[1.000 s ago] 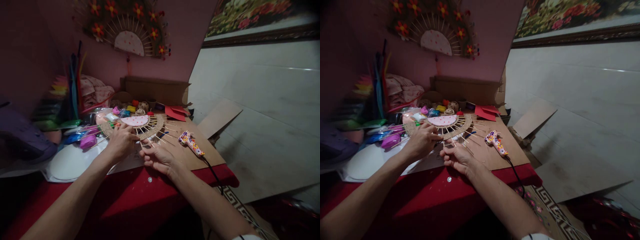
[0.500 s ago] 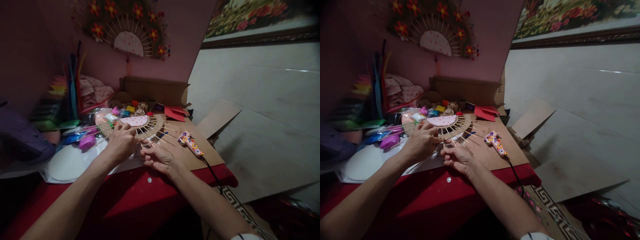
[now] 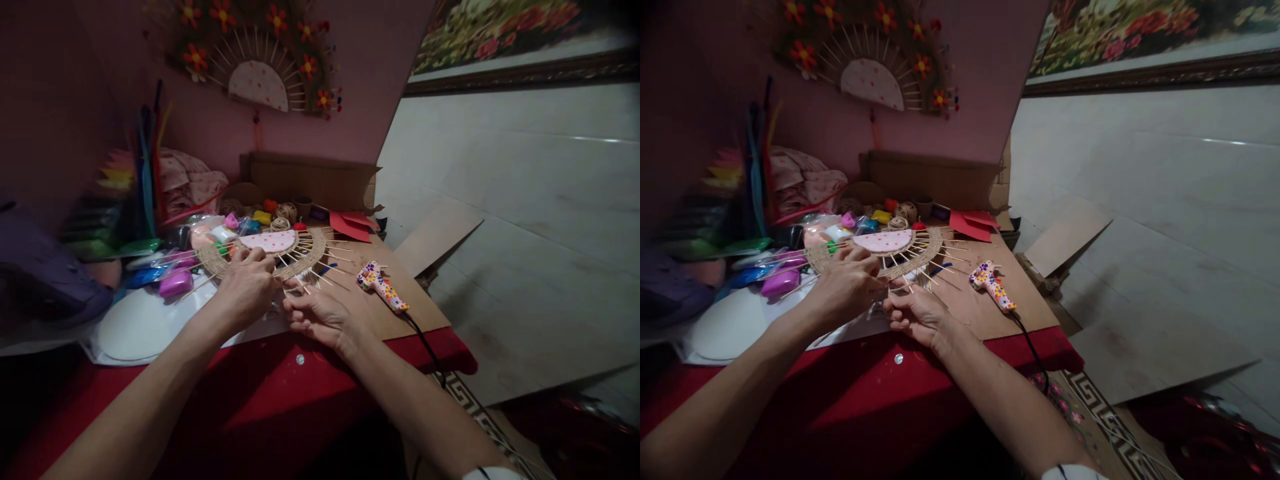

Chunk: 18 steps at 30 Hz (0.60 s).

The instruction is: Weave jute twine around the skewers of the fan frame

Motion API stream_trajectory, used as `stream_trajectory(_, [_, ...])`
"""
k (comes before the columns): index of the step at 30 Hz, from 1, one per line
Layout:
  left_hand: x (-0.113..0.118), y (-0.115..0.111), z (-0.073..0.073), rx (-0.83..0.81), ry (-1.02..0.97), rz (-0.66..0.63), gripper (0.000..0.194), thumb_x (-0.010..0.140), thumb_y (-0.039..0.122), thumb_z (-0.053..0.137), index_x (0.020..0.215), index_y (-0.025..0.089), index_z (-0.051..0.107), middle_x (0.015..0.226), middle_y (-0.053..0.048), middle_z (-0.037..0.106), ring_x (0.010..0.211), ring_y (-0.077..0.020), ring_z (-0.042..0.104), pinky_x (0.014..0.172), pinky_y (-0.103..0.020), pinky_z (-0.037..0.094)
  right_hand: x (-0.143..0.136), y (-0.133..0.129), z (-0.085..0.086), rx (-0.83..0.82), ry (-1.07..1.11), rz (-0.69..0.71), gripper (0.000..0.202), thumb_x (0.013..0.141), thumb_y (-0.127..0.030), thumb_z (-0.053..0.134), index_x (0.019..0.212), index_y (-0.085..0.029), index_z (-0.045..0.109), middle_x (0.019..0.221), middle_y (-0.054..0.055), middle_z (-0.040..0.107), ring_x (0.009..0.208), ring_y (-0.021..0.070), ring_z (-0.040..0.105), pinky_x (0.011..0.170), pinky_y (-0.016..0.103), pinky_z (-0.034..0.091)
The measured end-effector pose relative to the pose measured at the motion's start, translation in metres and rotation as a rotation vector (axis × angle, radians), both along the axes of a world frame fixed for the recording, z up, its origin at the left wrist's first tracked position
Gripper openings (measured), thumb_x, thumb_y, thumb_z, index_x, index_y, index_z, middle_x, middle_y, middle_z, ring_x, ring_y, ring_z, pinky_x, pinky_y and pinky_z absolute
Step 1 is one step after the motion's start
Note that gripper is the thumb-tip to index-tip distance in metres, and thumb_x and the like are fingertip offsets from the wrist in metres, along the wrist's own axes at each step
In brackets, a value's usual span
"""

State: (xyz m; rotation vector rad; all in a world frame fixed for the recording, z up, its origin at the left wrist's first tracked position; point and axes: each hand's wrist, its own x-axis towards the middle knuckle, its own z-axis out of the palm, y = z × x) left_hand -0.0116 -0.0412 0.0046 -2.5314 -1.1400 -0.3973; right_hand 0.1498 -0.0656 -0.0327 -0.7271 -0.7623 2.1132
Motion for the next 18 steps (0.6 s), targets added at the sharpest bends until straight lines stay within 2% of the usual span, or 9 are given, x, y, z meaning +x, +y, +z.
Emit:
stream_trajectory(4, [0.0001, 0.0002, -0.0002, -0.006, -0.007, -0.008, 0.014, 0.078, 0.026, 0.062, 0.069, 0.023, 0.072, 0.082, -0.007, 0.063, 0.089, -0.0252, 0.046, 0.079, -0.041, 0.028, 0.0, 0.0004, -0.0006, -0.001, 0.011, 0.003, 0.034, 0.073, -0.002, 0.054, 0.094, -0.023, 0.038, 0.058, -0.005, 0.056, 0.04, 0.0039, 0.038, 0.039, 0.011, 0.021])
stream_trajectory(7, [-0.0008, 0.0007, -0.0004, -0.036, -0.045, 0.026, 0.017, 0.078, 0.02, 0.06, 0.068, 0.024, 0.073, 0.083, -0.007, 0.062, 0.09, -0.0255, 0.045, 0.081, -0.042, 0.028, -0.0005, -0.0001, 0.0001, 0.007, 0.0, -0.002, 0.036, 0.072, -0.002, 0.056, 0.095, -0.023, 0.037, 0.059, -0.005, 0.056, 0.041, 0.0039, 0.039, 0.039, 0.011, 0.021])
stream_trajectory(12, [-0.0049, 0.0046, -0.0016, -0.053, -0.204, 0.105, 0.022, 0.079, 0.016, 0.058, 0.074, 0.029, 0.076, 0.084, -0.007, 0.063, 0.094, -0.0257, 0.045, 0.084, -0.043, 0.03, -0.0027, -0.0011, 0.0011, 0.034, -0.026, -0.006, 0.039, 0.071, -0.007, 0.061, 0.097, -0.023, 0.038, 0.061, -0.006, 0.055, 0.041, 0.0034, 0.038, 0.038, 0.011, 0.021])
stream_trajectory(15, [-0.0079, 0.0072, -0.0024, -0.037, -0.289, 0.15, 0.023, 0.081, 0.017, 0.057, 0.074, 0.029, 0.076, 0.085, -0.007, 0.064, 0.093, -0.0256, 0.046, 0.083, -0.042, 0.032, -0.0038, -0.0012, 0.0007, 0.039, -0.016, 0.002, 0.038, 0.072, -0.006, 0.06, 0.097, -0.023, 0.037, 0.062, -0.006, 0.055, 0.041, 0.0035, 0.038, 0.038, 0.011, 0.021])
stream_trajectory(18, [-0.0086, 0.0079, -0.0028, -0.048, -0.287, 0.122, 0.026, 0.081, 0.016, 0.056, 0.074, 0.031, 0.076, 0.08, -0.006, 0.064, 0.09, -0.0246, 0.047, 0.083, -0.043, 0.033, -0.0039, -0.0017, 0.0012, 0.03, -0.005, 0.007, 0.036, 0.073, -0.005, 0.057, 0.096, -0.023, 0.037, 0.061, -0.006, 0.056, 0.041, 0.0037, 0.038, 0.037, 0.011, 0.021])
